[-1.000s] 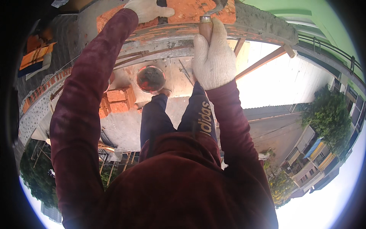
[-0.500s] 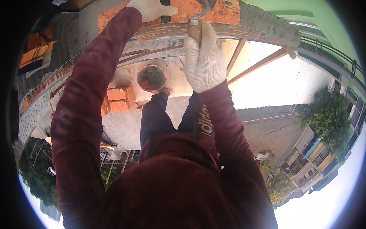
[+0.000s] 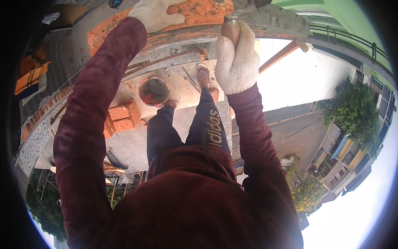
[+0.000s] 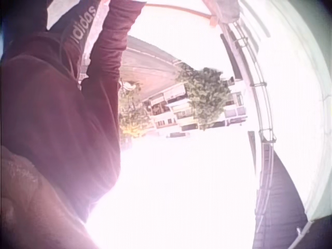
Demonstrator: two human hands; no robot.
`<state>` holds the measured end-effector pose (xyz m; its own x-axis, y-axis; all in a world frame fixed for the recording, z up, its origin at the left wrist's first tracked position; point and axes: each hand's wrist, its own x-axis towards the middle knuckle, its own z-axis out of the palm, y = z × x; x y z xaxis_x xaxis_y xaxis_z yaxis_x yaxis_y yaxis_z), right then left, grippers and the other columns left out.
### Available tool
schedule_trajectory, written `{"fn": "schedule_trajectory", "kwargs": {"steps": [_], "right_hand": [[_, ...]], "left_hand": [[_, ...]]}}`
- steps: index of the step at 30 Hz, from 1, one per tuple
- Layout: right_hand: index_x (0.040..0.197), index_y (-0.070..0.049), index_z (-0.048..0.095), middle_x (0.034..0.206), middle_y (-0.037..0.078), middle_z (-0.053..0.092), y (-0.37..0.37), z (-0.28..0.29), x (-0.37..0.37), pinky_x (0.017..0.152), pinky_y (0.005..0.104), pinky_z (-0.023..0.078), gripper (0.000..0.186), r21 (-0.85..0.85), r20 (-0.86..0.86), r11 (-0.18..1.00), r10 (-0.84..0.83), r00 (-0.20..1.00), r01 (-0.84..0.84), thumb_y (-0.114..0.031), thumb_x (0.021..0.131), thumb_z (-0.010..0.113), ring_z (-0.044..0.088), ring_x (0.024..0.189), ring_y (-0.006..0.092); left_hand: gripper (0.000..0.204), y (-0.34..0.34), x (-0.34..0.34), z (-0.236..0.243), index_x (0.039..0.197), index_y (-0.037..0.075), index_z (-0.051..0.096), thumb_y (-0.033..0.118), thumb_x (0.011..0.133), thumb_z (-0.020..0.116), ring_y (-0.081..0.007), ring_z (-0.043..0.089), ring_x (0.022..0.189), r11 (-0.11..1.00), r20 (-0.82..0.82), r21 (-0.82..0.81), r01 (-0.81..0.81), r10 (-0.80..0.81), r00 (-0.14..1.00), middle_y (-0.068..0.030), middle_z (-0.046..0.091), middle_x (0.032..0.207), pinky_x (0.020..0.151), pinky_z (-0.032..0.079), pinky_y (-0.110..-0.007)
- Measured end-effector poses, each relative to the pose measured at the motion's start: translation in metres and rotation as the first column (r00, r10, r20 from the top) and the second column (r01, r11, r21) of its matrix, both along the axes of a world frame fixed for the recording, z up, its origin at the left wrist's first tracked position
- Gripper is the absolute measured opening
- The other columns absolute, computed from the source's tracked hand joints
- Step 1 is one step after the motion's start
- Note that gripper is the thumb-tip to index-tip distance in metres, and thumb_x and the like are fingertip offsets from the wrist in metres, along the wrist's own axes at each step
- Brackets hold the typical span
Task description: The person scoops mortar from a bucket using a trowel and applies it to red bricks on a low wall. They place each brick, tap it into position, and scrape off excess mortar, repeating the process along the wall.
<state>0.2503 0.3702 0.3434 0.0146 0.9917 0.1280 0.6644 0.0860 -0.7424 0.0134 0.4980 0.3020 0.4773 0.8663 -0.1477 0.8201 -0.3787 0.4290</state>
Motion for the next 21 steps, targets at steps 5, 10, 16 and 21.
{"fn": "schedule_trajectory", "kwargs": {"steps": [5,10,16,21], "right_hand": [[0.132,-0.005,0.056,0.093,0.023,0.072,0.009,-0.040,0.021,0.090,0.0554,0.054,0.041,0.049,0.290,0.983,0.153,0.945,-0.174,-0.036,0.107,0.050,0.072,0.084,0.0444],[0.131,-0.006,0.057,0.092,0.022,0.072,0.010,-0.019,0.006,0.075,0.0500,0.057,0.039,-0.171,0.046,0.985,0.025,0.999,-0.017,-0.036,0.108,0.050,0.072,0.085,0.0434],[0.127,-0.001,0.057,0.127,0.027,0.059,0.003,-0.016,0.011,0.077,0.0447,0.061,0.038,0.015,0.283,0.963,0.255,0.925,-0.270,-0.016,0.093,0.066,0.070,0.094,0.0436],[0.129,0.000,0.053,0.103,0.031,0.068,0.003,-0.027,-0.008,0.074,0.0523,0.056,0.037,-0.233,-0.015,0.971,0.052,0.999,-0.054,-0.020,0.099,0.061,0.069,0.092,0.0497]], "left_hand": [[0.071,-0.003,0.003,0.010,0.148,0.027,0.056,0.043,0.082,0.077,-0.0368,0.051,0.134,1.000,-0.018,-0.014,-0.014,0.014,1.000,-0.0140,0.057,0.143,0.117,0.022,-0.068],[0.070,-0.001,0.000,0.007,0.148,0.027,0.057,0.043,0.082,0.076,-0.0363,0.050,0.135,1.000,-0.019,-0.014,0.013,-0.013,1.000,-0.0122,0.058,0.142,0.117,0.022,-0.069],[0.068,-0.003,0.003,0.012,0.146,0.025,0.058,0.042,0.083,0.077,-0.0355,0.052,0.134,1.000,0.014,0.002,0.001,-0.001,1.000,-0.0114,0.059,0.142,0.117,0.021,-0.068],[0.075,0.002,-0.004,-0.030,0.157,0.041,0.042,0.046,0.089,0.072,-0.0307,0.046,0.142,0.986,-0.199,0.154,0.056,-0.024,0.980,-0.0059,0.046,0.159,0.118,0.025,-0.063]]}}
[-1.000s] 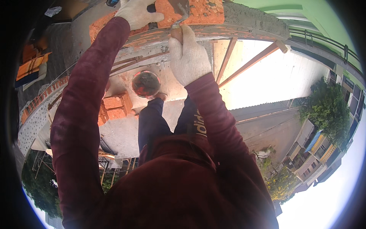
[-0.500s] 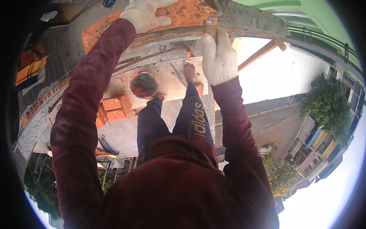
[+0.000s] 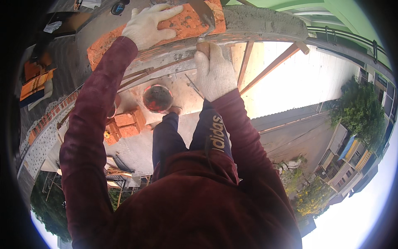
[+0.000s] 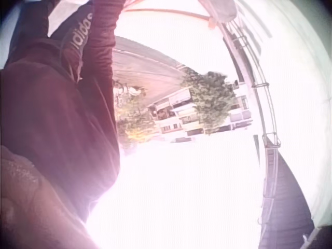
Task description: The person scoops mortar from a bucket using a trowel and applies it to red bricks on a low wall. They place each brick, tap it into position, and scrape off excess mortar, repeating the process along the wall.
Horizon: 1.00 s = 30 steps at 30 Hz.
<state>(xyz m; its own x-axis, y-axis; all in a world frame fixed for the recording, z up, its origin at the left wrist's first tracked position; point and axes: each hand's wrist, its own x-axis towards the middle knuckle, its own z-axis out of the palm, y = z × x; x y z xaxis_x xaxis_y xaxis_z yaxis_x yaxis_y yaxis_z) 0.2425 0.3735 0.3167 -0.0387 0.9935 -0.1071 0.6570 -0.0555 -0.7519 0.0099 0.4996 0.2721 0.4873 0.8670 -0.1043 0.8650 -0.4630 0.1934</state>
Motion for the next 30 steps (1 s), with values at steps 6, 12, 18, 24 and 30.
{"fn": "schedule_trajectory", "kwargs": {"steps": [6,12,18,24,30], "right_hand": [[0.134,-0.003,0.050,0.098,0.029,0.070,0.000,-0.003,-0.014,0.076,0.0536,0.056,0.040,-0.014,-0.024,1.000,0.022,0.999,-0.022,-0.026,0.102,0.057,0.069,0.089,0.0499],[0.124,0.002,0.054,0.116,0.027,0.061,-0.004,0.020,0.012,0.078,0.0494,0.057,0.032,0.119,-0.037,0.986,0.125,0.992,-0.119,-0.014,0.097,0.061,0.065,0.096,0.0463],[0.125,0.001,0.055,0.097,0.027,0.068,0.005,0.030,-0.004,0.076,0.0482,0.057,0.035,0.142,0.015,0.990,0.007,1.000,-0.010,-0.022,0.099,0.061,0.071,0.087,0.0450],[0.124,0.001,0.056,0.094,0.025,0.070,0.020,0.007,-0.013,0.077,0.0502,0.057,0.036,0.067,0.027,0.992,0.106,0.994,-0.108,-0.025,0.100,0.060,0.070,0.093,0.0453],[0.124,0.005,0.054,0.091,0.012,0.065,0.015,0.021,0.047,0.072,0.0380,0.054,0.046,-0.346,-0.385,0.903,0.112,0.916,-0.255,-0.021,0.089,0.068,0.067,0.079,0.0258]], "left_hand": [[0.071,-0.003,0.007,0.014,0.157,0.040,0.043,0.046,0.092,0.070,-0.0290,0.046,0.143,0.998,-0.012,-0.057,-0.006,0.005,1.000,-0.0056,0.048,0.158,0.122,0.024,-0.058],[0.062,0.010,-0.035,-0.002,0.155,0.035,0.046,0.045,0.097,0.065,-0.0299,0.046,0.143,0.996,0.181,-0.056,-0.070,0.079,0.980,-0.0043,0.056,0.151,0.128,0.019,-0.053],[0.049,0.002,-0.031,0.011,0.141,0.025,0.064,0.040,0.094,0.066,-0.0276,0.052,0.136,0.927,0.169,-0.262,-0.270,0.319,0.932,-0.0052,0.063,0.142,0.126,0.015,-0.057],[0.059,0.005,-0.037,0.006,0.133,0.014,0.070,0.047,0.084,0.075,-0.0319,0.063,0.126,0.962,0.340,-0.184,-0.200,0.253,0.906,-0.0140,0.072,0.128,0.123,0.010,-0.064],[0.058,0.005,-0.038,0.009,0.136,0.015,0.067,0.046,0.087,0.072,-0.0328,0.061,0.128,0.965,0.328,-0.203,-0.169,0.229,0.916,-0.0144,0.070,0.132,0.122,0.011,-0.066]]}}
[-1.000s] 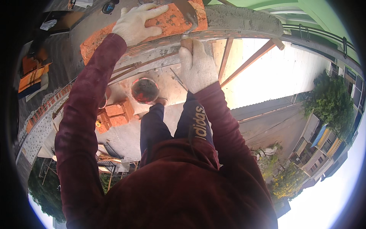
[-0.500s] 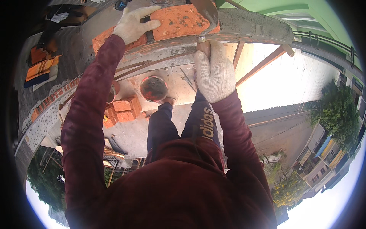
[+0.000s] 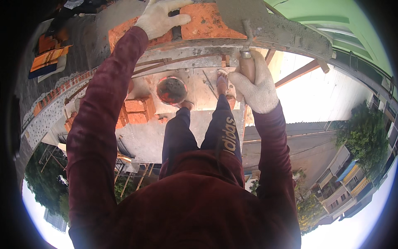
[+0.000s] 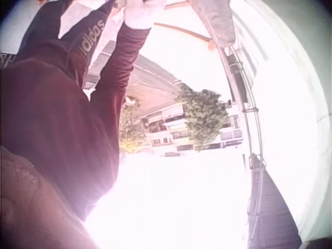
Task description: The person scoops mortar from a bucket using a trowel and applies it to red bricks on a low wall. They place each brick, tap it into position, and scrape off excess mortar, repeating the process along the wall.
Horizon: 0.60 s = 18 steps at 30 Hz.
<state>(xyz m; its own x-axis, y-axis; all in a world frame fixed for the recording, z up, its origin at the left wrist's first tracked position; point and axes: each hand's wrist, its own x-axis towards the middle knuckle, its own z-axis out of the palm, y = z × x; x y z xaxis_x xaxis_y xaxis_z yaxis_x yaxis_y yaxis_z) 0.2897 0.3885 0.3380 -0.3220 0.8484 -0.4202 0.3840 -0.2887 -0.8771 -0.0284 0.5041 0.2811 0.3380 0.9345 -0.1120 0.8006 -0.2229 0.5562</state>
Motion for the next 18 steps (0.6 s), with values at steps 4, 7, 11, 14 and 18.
{"fn": "schedule_trajectory", "kwargs": {"steps": [4,7,11,14,18], "right_hand": [[0.105,0.003,0.060,0.073,0.007,0.057,-0.017,-0.018,0.063,0.064,0.0346,0.048,0.029,-0.304,0.087,0.929,0.246,0.965,-0.209,-0.013,0.080,0.066,0.060,0.069,0.0183],[0.094,-0.001,0.064,0.070,0.013,0.060,-0.011,-0.056,0.052,0.066,0.0376,0.050,0.024,-0.272,0.227,0.831,0.545,0.807,-0.485,-0.019,0.079,0.069,0.060,0.065,0.0264],[0.081,0.000,0.061,0.076,0.023,0.064,0.020,-0.171,0.019,0.067,0.0451,0.051,0.026,0.020,0.198,0.693,0.703,0.683,-0.720,-0.023,0.074,0.071,0.064,0.075,0.0425],[0.083,-0.002,0.063,0.074,0.021,0.062,0.059,-0.199,0.003,0.064,0.0460,0.049,0.024,0.136,0.186,0.654,0.721,0.668,-0.744,-0.021,0.074,0.074,0.063,0.071,0.0400],[0.083,-0.003,0.065,0.071,0.017,0.061,0.087,-0.206,0.026,0.062,0.0438,0.049,0.017,0.243,0.224,0.624,0.709,0.669,-0.743,-0.014,0.071,0.071,0.061,0.068,0.0378]], "left_hand": [[0.051,-0.006,-0.001,0.002,0.136,0.016,0.068,0.038,0.090,0.070,-0.0345,0.059,0.129,0.997,0.078,0.066,0.038,-0.044,0.996,-0.0126,0.068,0.134,0.121,0.014,-0.066],[0.052,-0.009,-0.012,-0.007,0.140,0.019,0.064,0.036,0.091,0.069,-0.0340,0.054,0.134,0.976,-0.012,0.173,0.136,-0.136,0.991,-0.0106,0.065,0.137,0.121,0.017,-0.063],[0.038,-0.004,-0.014,-0.015,0.137,0.029,0.068,0.033,0.099,0.062,-0.0243,0.049,0.139,0.958,-0.141,0.186,0.218,-0.193,0.971,-0.0014,0.062,0.144,0.128,0.008,-0.056],[0.038,-0.009,-0.009,-0.008,0.136,0.028,0.068,0.031,0.099,0.062,-0.0233,0.049,0.138,0.971,-0.140,0.154,0.184,-0.163,0.977,-0.0012,0.062,0.144,0.128,0.007,-0.055],[0.038,-0.009,-0.013,-0.008,0.135,0.026,0.069,0.028,0.098,0.064,-0.0225,0.050,0.138,0.974,-0.114,0.141,0.177,-0.162,0.980,-0.0013,0.062,0.143,0.128,0.007,-0.055]]}}
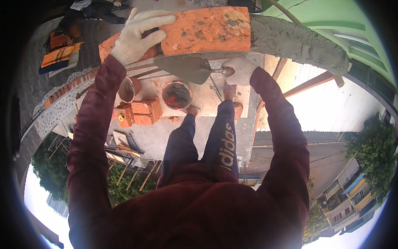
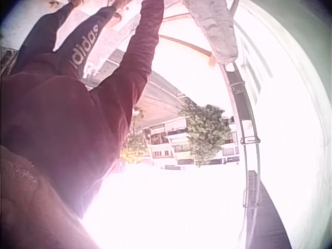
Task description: The person scoops mortar from a bucket using a trowel and applies it to red bricks on a low wall. They place each brick, tap it into position, and scrape off excess mortar, repeating the process along the wall.
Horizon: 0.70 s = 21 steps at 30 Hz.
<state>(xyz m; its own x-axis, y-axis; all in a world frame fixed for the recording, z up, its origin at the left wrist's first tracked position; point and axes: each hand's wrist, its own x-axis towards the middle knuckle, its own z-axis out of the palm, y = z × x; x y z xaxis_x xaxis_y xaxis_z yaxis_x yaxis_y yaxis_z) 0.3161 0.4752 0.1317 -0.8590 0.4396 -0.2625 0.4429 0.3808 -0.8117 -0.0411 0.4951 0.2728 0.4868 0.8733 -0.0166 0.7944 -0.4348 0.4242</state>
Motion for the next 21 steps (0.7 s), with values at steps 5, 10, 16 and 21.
{"fn": "schedule_trajectory", "kwargs": {"steps": [5,10,16,21], "right_hand": [[0.083,-0.003,0.065,0.069,0.016,0.059,0.016,0.017,0.049,0.062,0.0419,0.049,0.015,0.004,0.121,1.000,0.001,0.993,-0.001,-0.012,0.071,0.068,0.061,0.066,0.0343],[0.081,-0.002,0.063,0.067,0.016,0.058,0.024,0.042,0.099,0.060,0.0423,0.048,0.011,-0.005,0.234,0.999,-0.044,0.971,0.047,-0.009,0.073,0.064,0.060,0.063,0.0355],[0.080,-0.007,0.063,0.066,0.015,0.059,0.021,0.092,0.141,0.060,0.0448,0.049,0.007,0.069,0.430,0.985,-0.172,0.886,0.158,-0.009,0.075,0.063,0.061,0.064,0.0366],[0.080,-0.008,0.063,0.067,0.014,0.061,-0.008,0.150,0.175,0.060,0.0459,0.050,0.005,0.157,0.545,0.972,-0.234,0.805,0.175,-0.012,0.078,0.064,0.064,0.065,0.0358]], "left_hand": [[0.034,-0.002,0.002,0.003,0.130,0.029,0.073,0.026,0.096,0.069,-0.0210,0.053,0.135,0.999,0.026,-0.030,-0.031,0.032,0.999,0.0015,0.064,0.140,0.128,0.004,-0.057],[0.035,0.002,0.009,0.010,0.126,0.023,0.074,0.020,0.092,0.068,-0.0212,0.055,0.131,0.997,0.041,-0.071,-0.044,0.047,0.998,-0.0012,0.066,0.136,0.127,0.008,-0.055],[0.034,0.006,0.018,0.014,0.123,0.019,0.076,0.017,0.090,0.069,-0.0218,0.055,0.130,0.992,0.060,-0.107,-0.071,0.077,0.995,-0.0036,0.067,0.134,0.125,0.013,-0.051],[0.036,0.002,0.015,0.013,0.125,0.019,0.075,0.018,0.090,0.068,-0.0258,0.052,0.135,0.988,0.052,-0.124,-0.087,0.095,0.994,-0.0048,0.064,0.138,0.125,0.010,-0.058]]}}
